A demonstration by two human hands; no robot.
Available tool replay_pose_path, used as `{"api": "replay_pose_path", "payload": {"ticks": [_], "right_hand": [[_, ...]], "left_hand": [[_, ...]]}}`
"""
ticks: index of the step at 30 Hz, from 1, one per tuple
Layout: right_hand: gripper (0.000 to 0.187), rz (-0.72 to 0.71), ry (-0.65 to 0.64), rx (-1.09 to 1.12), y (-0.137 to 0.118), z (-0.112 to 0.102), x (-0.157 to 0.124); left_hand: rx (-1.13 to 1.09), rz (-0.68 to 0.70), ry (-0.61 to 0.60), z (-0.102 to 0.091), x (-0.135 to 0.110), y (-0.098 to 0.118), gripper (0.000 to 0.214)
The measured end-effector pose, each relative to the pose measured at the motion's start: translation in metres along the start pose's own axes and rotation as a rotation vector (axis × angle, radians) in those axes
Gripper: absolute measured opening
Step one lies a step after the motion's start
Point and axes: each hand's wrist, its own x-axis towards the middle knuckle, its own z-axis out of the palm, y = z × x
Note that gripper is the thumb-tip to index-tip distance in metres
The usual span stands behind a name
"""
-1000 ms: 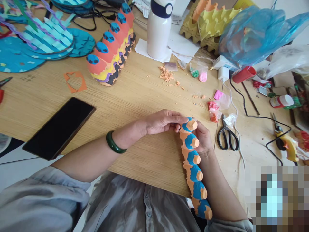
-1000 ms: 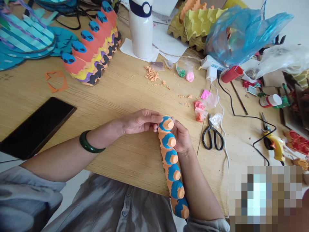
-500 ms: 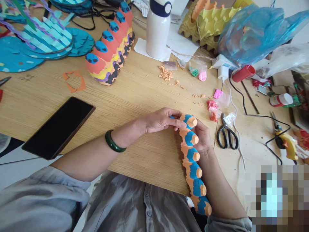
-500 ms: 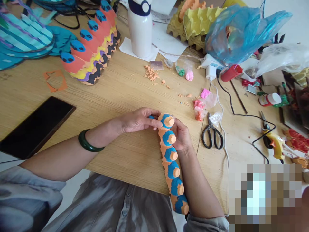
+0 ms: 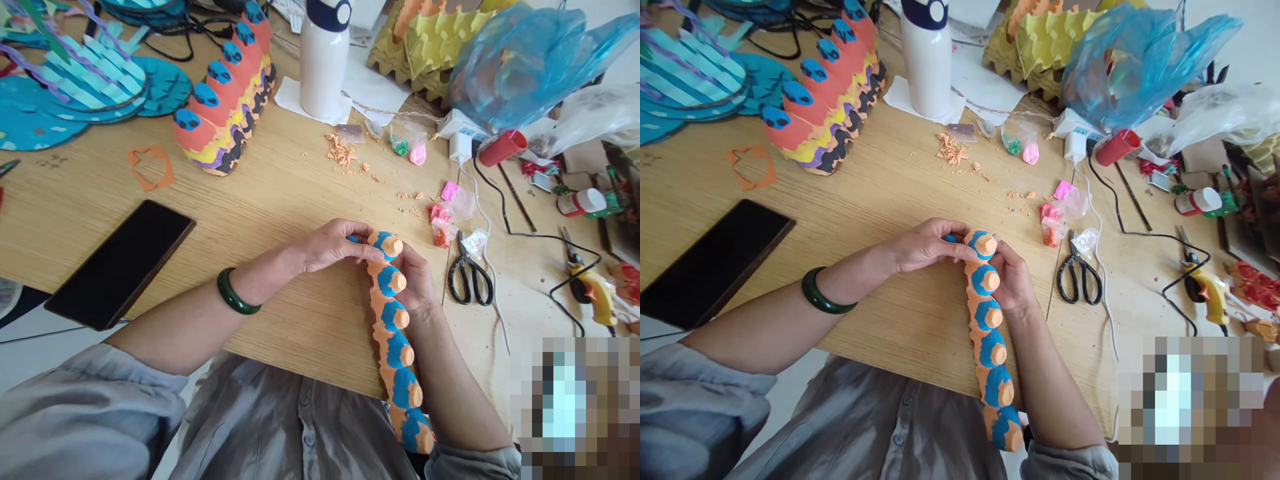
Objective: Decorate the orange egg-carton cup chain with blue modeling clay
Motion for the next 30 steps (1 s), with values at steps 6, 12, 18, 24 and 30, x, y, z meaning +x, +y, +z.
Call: {"api": "replay_pose_path", "payload": {"ticks": [6, 12, 18, 24, 30], "right_hand": [[0.012, 0.026, 0.056, 0.084, -0.001, 0.0, -0.001], [0.014, -0.013, 0.035, 0.08, -0.001, 0.001, 0.0], [0.013, -0.051, 0.017, 0.067, 0.001, -0.001, 0.003], [0.014, -0.072, 0.07, 0.079, -0.001, -0.003, 0.004], [0.013, -0.16, 0.123, 0.1, -0.001, -0.007, 0.007]], "left_hand": [[0.009, -0.014, -0.005, -0.005, 0.003, -0.003, 0.031], [0.058, 0.017, 0.073, -0.004, 0.003, -0.011, 0.043], [0.084, 0.028, 0.106, -0.002, 0.004, -0.012, 0.04], [0.036, 0.033, 0.099, -0.007, 0.004, -0.011, 0.053], [0.111, 0.099, 0.136, -0.008, 0.005, -0.013, 0.057]]}}
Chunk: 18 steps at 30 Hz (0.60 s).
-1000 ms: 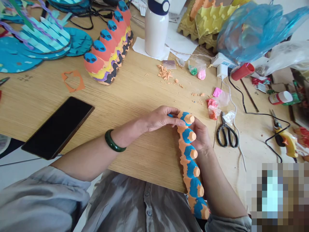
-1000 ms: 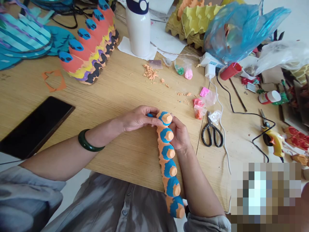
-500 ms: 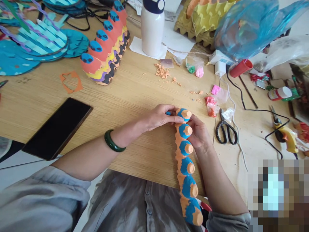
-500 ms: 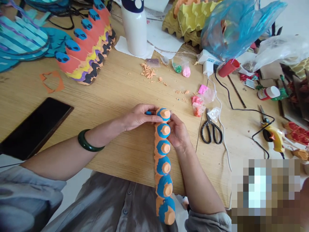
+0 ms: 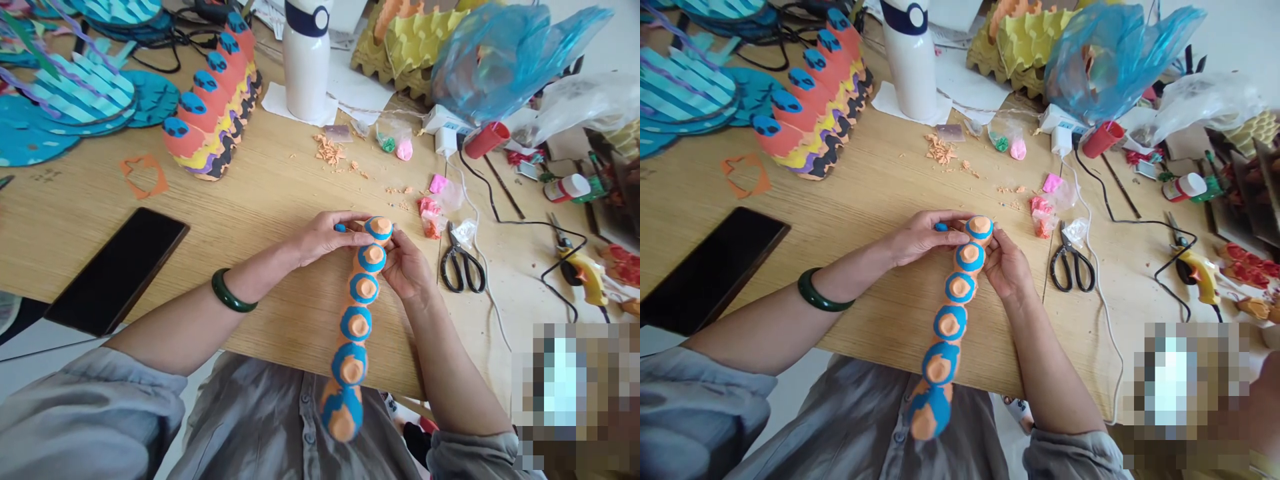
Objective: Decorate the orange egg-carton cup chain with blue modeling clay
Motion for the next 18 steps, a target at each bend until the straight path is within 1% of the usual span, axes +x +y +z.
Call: {"api": "replay_pose_path", "payload": {"ticks": [5, 9, 12, 15, 18], "right_hand": [[0.016, -0.074, -0.055, -0.039, 0.006, -0.003, 0.001], [0.023, -0.159, -0.124, -0.101, 0.007, 0.003, -0.007], [0.026, -0.221, -0.14, -0.164, 0.006, 0.009, -0.014], [0.027, -0.249, -0.11, -0.235, 0.006, 0.012, -0.017], [0.029, -0.243, -0.097, -0.253, 0.007, 0.01, -0.016]], "left_hand": [[0.052, -0.027, 0.058, -0.003, 0.001, -0.001, 0.071], [0.076, -0.003, 0.092, -0.004, 0.002, 0.001, 0.068], [0.088, 0.02, 0.106, -0.004, 0.002, 0.003, 0.067], [0.134, 0.029, 0.086, -0.005, 0.002, 0.004, 0.064], [0.191, 0.035, 0.027, -0.006, 0.001, 0.006, 0.057]]}}
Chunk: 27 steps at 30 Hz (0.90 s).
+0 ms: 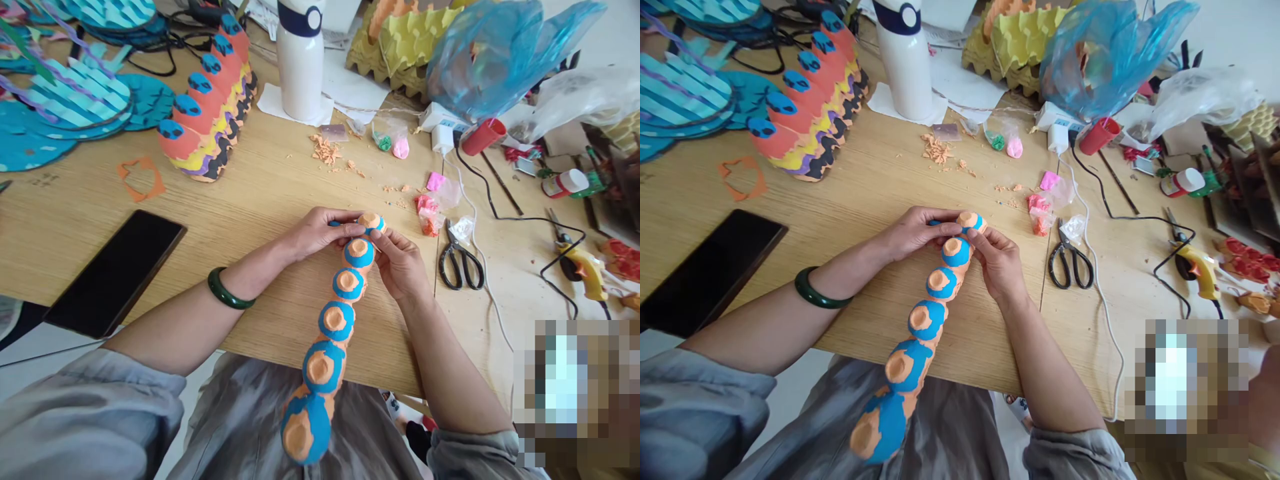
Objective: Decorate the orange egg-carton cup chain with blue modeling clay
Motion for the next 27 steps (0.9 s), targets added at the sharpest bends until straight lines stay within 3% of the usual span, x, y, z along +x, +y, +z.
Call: {"api": "replay_pose_path", "payload": {"ticks": [10, 17, 23, 27], "right_hand": [[0.025, 0.027, -0.032, 0.023, -0.0063, 0.0018, -0.0021], [0.024, 0.027, 0.039, 0.016, -0.0031, -0.001, -0.0006], [0.014, 0.025, 0.031, 0.065, -0.0038, 0.0007, -0.0013], [0.019, 0.058, 0.039, 0.123, -0.003, 0.0013, 0.0001]], "left_hand": [[-0.014, -0.012, -0.079, -0.0032, 0.0013, 0.001, 0.055], [0.052, -0.013, -0.114, -0.0044, 0.0015, -0.0023, 0.051], [0.018, -0.005, -0.065, -0.0045, 0.001, -0.0019, 0.057], [0.022, -0.011, -0.097, -0.0064, -0.0007, 0.0002, 0.055]]}}
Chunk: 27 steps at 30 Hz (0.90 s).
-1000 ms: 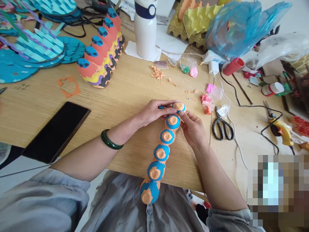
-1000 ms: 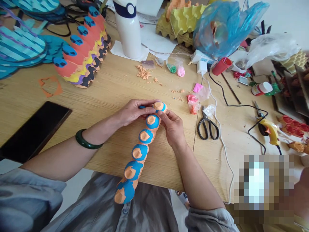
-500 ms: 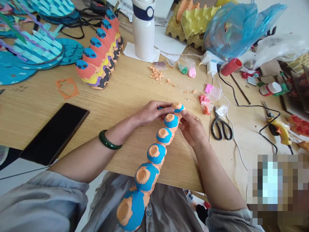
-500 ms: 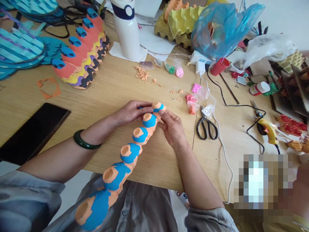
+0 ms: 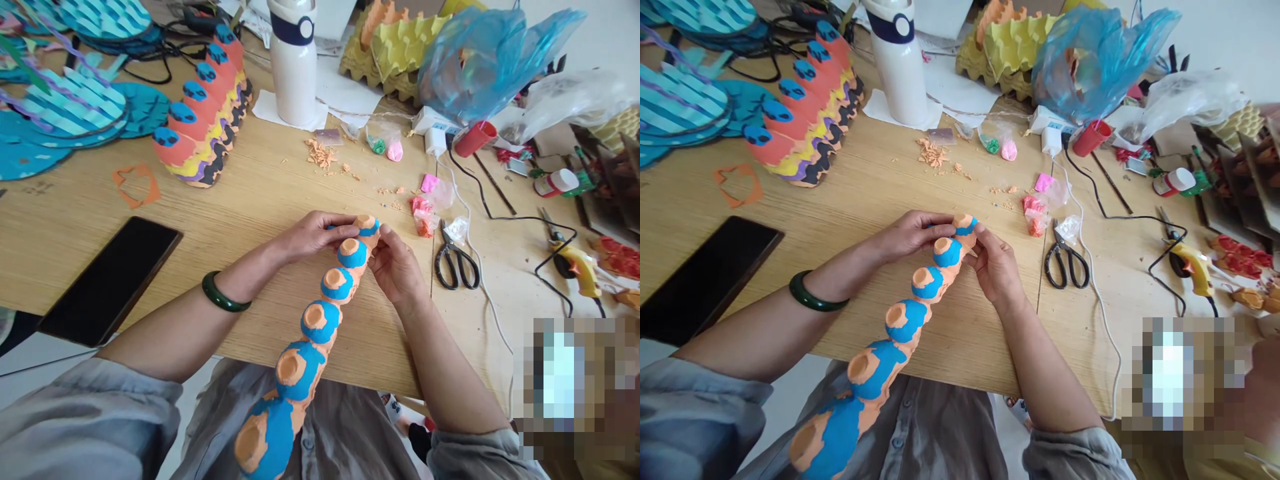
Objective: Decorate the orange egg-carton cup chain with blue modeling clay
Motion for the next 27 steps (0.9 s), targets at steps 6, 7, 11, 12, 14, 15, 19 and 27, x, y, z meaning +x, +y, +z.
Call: {"api": "replay_pose_path", "payload": {"ticks": [6, 7, 11, 12, 14, 15, 19, 27], "right_hand": [[0.019, -0.055, 0.014, -0.043, 0.003, 0.002, -0.003], [0.02, -0.064, 0.002, -0.038, 0.004, 0.003, -0.004], [0.018, -0.066, -0.042, -0.044, 0.005, 0.005, -0.007], [0.018, -0.057, -0.042, -0.042, 0.005, 0.005, -0.006], [0.02, -0.023, -0.044, -0.023, 0.005, 0.004, -0.005], [0.022, -0.002, -0.051, -0.01, 0.005, 0.004, -0.004], [0.026, 0.035, -0.093, 0.022, 0.002, 0.002, -0.003], [0.024, 0.079, -0.129, 0.047, 0.0, 0.0, -0.005]], "left_hand": [[-0.083, -0.01, -0.087, 0.001, -0.003, 0.003, 0.049], [-0.079, -0.007, -0.083, 0.0, -0.003, 0.004, 0.048], [0.039, 0.014, 0.0, 0.0, -0.004, 0.006, 0.046], [0.071, 0.017, 0.019, 0.0, -0.004, 0.008, 0.047], [0.122, 0.024, 0.045, 0.001, -0.006, 0.011, 0.05], [0.142, 0.027, 0.052, 0.001, -0.007, 0.013, 0.052], [0.186, 0.046, 0.044, 0.002, -0.009, 0.015, 0.056], [0.238, 0.079, 0.001, 0.0, -0.012, 0.02, 0.057]]}}
